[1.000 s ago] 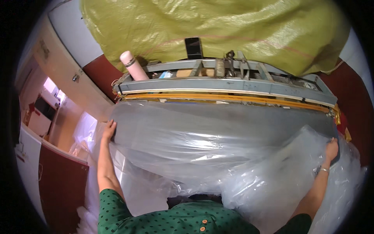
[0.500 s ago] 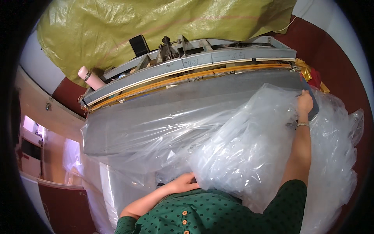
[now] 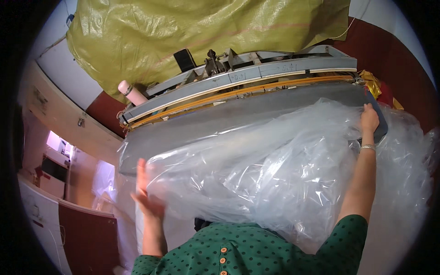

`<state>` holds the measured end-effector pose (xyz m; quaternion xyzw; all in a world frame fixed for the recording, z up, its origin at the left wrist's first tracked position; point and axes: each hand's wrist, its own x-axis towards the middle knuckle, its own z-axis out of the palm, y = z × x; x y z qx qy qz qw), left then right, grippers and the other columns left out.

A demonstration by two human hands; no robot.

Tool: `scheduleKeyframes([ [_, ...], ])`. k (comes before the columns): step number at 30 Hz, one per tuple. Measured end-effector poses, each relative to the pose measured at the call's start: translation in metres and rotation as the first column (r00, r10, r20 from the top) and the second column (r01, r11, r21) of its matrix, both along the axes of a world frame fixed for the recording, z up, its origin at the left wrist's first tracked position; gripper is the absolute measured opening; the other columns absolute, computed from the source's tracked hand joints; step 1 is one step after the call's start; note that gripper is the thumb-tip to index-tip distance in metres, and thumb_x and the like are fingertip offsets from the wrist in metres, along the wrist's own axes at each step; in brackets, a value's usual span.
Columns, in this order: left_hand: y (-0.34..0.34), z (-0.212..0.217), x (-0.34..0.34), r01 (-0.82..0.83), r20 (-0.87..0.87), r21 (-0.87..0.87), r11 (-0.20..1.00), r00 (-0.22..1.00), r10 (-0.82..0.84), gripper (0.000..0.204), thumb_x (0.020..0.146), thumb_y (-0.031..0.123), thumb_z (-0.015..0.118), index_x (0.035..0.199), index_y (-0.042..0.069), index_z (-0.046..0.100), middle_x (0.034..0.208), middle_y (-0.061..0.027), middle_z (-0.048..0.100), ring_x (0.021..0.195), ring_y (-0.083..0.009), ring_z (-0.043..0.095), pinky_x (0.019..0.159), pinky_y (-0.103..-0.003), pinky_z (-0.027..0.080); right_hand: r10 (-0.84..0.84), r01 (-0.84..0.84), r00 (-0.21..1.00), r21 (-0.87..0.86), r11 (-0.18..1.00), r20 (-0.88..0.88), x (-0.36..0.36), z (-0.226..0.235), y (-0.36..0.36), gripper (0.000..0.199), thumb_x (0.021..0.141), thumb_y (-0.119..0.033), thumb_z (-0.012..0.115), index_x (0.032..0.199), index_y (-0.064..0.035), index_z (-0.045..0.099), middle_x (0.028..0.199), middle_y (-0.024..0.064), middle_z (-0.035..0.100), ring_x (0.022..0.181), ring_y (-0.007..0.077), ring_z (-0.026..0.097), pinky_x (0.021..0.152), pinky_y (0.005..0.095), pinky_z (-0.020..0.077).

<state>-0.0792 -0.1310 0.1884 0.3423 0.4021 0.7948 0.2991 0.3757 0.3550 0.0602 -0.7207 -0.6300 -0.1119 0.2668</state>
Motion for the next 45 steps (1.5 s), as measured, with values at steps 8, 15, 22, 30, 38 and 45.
scheduleKeyframes([
  [8,-0.042,-0.13,0.019,-0.038,-0.276,-0.899,0.436,0.823,-0.496,0.034,0.085,0.013,0.053,0.118,0.003,0.048,0.106,-0.0072,0.056,0.099,-0.0205,0.054,0.087,-0.034,0.042,0.025,-0.025,0.999,0.004,1.0,-0.02,0.006,-0.007,0.009,0.029,0.092,-0.031,0.04,0.091,-0.0068,0.054,0.082,0.0204,0.061,0.08,0.0409,0.058,0.066,0.0514,0.043],
  [15,-0.075,-0.031,-0.176,-0.497,0.135,-0.067,0.865,0.855,0.501,0.013,0.091,0.017,0.045,0.085,0.008,0.052,0.07,0.0022,0.051,0.06,-0.0097,0.048,0.055,-0.023,0.043,0.094,-0.094,0.996,0.022,0.995,0.012,0.005,-0.003,0.002,0.032,0.093,-0.032,0.038,0.086,-0.0045,0.053,0.08,0.0221,0.059,0.077,0.0431,0.055,0.064,0.0504,0.0418],
  [22,0.001,0.102,-0.236,-0.825,-0.862,0.493,0.275,-0.505,0.029,0.01,0.082,0.011,0.06,0.08,0.003,0.054,0.071,-0.0102,0.054,0.062,-0.0271,0.052,0.058,-0.034,0.043,0.162,-0.161,0.986,0.039,0.986,-0.03,-0.007,-0.004,0.003,0.034,0.094,-0.033,0.037,0.084,-0.0033,0.052,0.079,0.0227,0.058,0.076,0.0435,0.054,0.063,0.0493,0.041],
  [30,0.029,-0.097,-0.19,-0.61,-0.922,-0.317,0.726,0.018,-0.387,0.041,0.079,0.017,0.062,0.116,0.002,0.053,0.126,-0.0186,0.047,0.125,-0.0382,0.034,0.1,-0.042,0.03,0.072,-0.071,0.994,0.013,0.997,-0.082,0.01,-0.011,0.01,0.038,0.094,-0.037,0.035,0.085,-0.0036,0.051,0.079,0.0217,0.058,0.077,0.042,0.055,0.062,0.049,0.0401],
  [38,0.065,-0.05,-0.185,-0.62,-0.985,-0.062,0.782,-0.09,-0.149,0.03,0.075,0.015,0.066,0.101,0.003,0.058,0.11,-0.0129,0.057,0.1,-0.0314,0.053,0.082,-0.04,0.043,0.05,-0.05,0.999,0.013,0.999,-0.006,0.016,-0.011,0.011,0.038,0.094,-0.037,0.035,0.087,-0.0039,0.051,0.08,0.0232,0.059,0.079,0.0432,0.055,0.063,0.05,0.0403],
  [45,0.134,-0.067,-0.217,-0.601,-0.849,-0.494,0.628,0.49,-0.198,0.017,0.077,0.012,0.064,0.088,0.001,0.057,0.08,-0.0077,0.063,0.068,-0.0269,0.058,0.063,-0.032,0.045,0.023,-0.022,1.0,0.056,0.998,-0.019,0.019,-0.02,0.021,0.038,0.094,-0.038,0.036,0.087,-0.0037,0.051,0.082,0.0237,0.058,0.08,0.0437,0.054,0.065,0.0519,0.0397],
])
